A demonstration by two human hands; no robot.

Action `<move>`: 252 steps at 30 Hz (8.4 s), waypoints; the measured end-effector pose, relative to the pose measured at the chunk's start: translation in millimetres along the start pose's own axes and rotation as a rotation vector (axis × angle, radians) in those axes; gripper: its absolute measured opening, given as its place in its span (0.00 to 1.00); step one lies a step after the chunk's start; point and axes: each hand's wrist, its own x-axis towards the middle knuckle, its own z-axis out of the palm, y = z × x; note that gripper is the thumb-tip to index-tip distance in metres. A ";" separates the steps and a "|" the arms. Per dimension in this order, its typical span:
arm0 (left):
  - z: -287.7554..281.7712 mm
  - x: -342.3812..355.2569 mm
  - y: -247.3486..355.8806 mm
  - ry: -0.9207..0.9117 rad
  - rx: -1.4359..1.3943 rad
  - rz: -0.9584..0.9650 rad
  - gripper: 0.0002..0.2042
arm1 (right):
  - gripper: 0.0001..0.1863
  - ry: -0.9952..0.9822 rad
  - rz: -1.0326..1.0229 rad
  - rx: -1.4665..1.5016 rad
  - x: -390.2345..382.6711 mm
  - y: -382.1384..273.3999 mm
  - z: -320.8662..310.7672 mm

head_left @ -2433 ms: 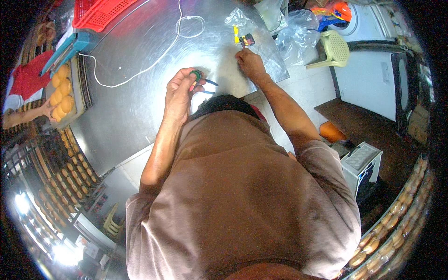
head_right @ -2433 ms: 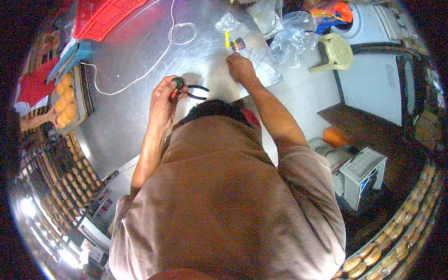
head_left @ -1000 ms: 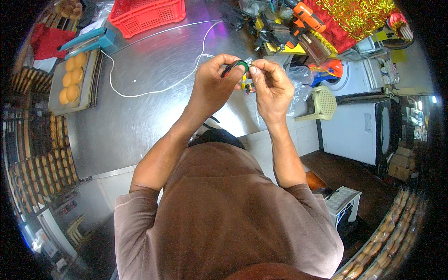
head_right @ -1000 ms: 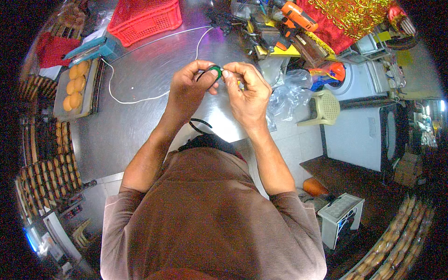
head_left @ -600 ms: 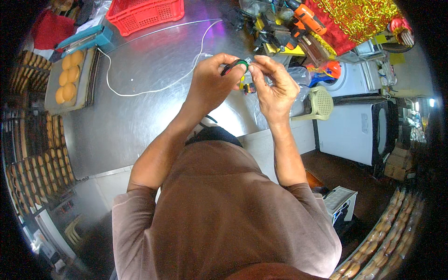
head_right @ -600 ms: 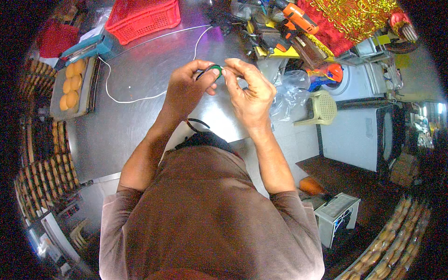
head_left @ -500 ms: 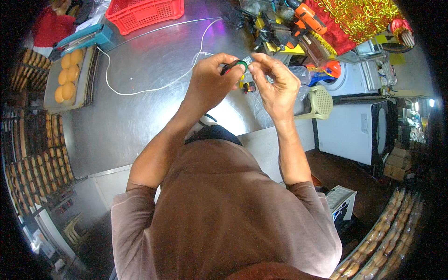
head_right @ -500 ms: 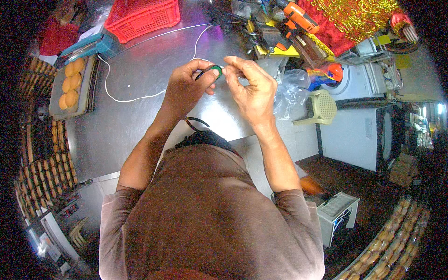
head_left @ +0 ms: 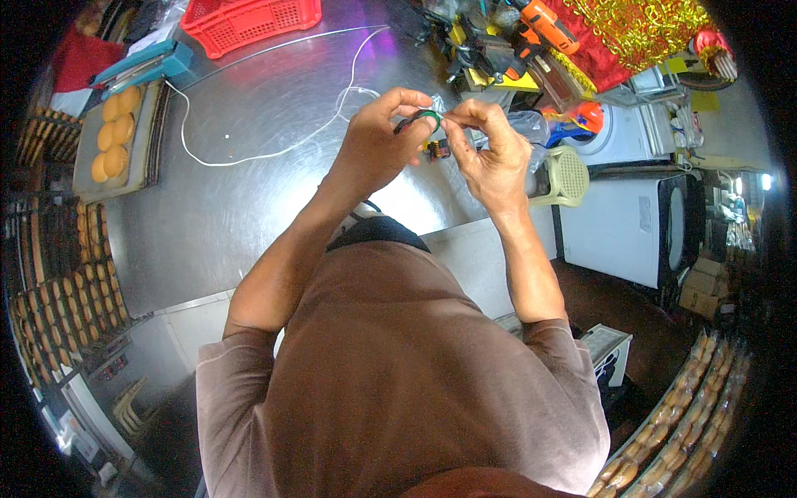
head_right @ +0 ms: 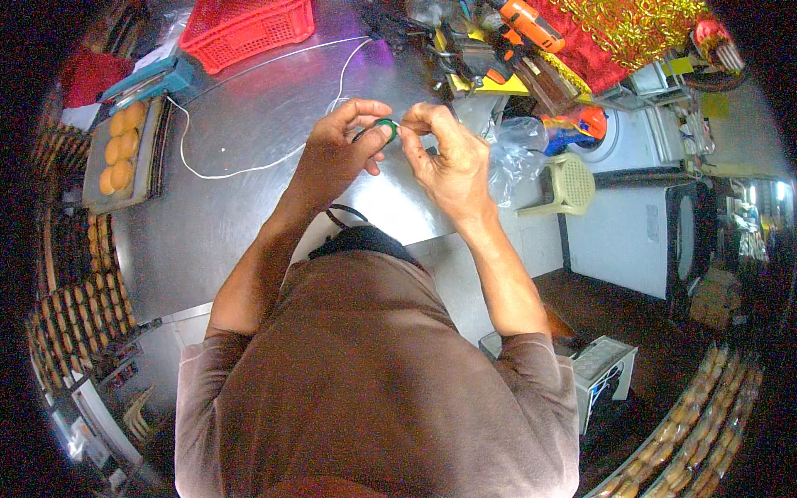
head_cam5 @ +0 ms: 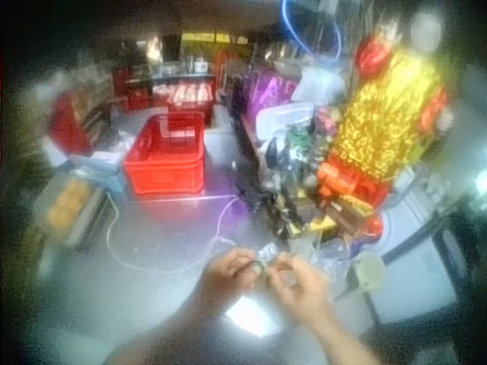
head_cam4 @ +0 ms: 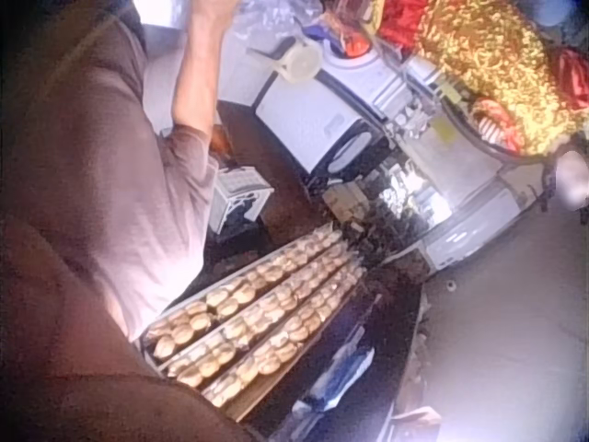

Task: The person handles a green wire and a small yellow component on a metal table, using pliers to strip or adjust the wire. They then open a refrigerator to retrieve a small item from a shelf before returning to the table to continue working on the wire with a screwdriver.

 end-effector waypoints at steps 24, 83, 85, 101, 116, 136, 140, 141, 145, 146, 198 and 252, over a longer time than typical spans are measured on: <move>-5.6 -4.9 -8.5 -0.007 0.280 0.553 0.04 | 0.08 -0.406 1.114 1.402 -8.0 19.1 -14.7; 2.3 -14.6 -26.2 -0.223 -0.134 0.105 0.11 | 0.04 -0.211 0.613 0.429 -19.2 -5.7 -5.6; 1.8 -15.5 -27.4 -0.225 -0.152 0.093 0.10 | 0.05 -0.209 0.621 0.468 -20.0 -6.0 -4.1; -1.2 -18.0 -34.1 -0.311 -0.249 0.024 0.11 | 0.06 -0.179 0.678 0.727 -23.1 -11.1 -0.8; -1.4 -20.6 -38.6 -0.227 -0.196 0.050 0.08 | 0.08 -0.111 0.767 0.950 -39.5 1.4 12.8; -7.8 -20.4 -37.8 -0.103 -0.102 -0.022 0.08 | 0.06 -0.063 0.772 0.877 -37.6 -0.3 28.1; -10.2 -21.1 -38.0 -0.112 -0.098 -0.031 0.09 | 0.06 -0.063 0.765 0.883 -38.0 -0.7 29.5; -10.5 -21.2 -38.6 -0.116 -0.094 -0.028 0.09 | 0.06 -0.063 0.767 0.879 -38.5 -0.4 29.7; -10.9 -20.8 -41.0 -0.135 -0.085 -0.022 0.09 | 0.07 -0.047 0.770 0.876 -40.4 -1.1 29.6; -10.9 -20.7 -41.6 -0.140 -0.084 -0.022 0.09 | 0.07 -0.041 0.769 0.879 -40.8 -1.5 29.7; -23.4 -28.4 -49.8 -0.202 -0.235 -0.167 0.08 | 0.06 -0.061 0.867 0.985 -55.1 -9.0 40.4; -35.1 -31.0 -60.9 -0.149 -0.225 -0.232 0.05 | 0.08 -0.063 0.808 0.843 -75.3 -13.6 54.8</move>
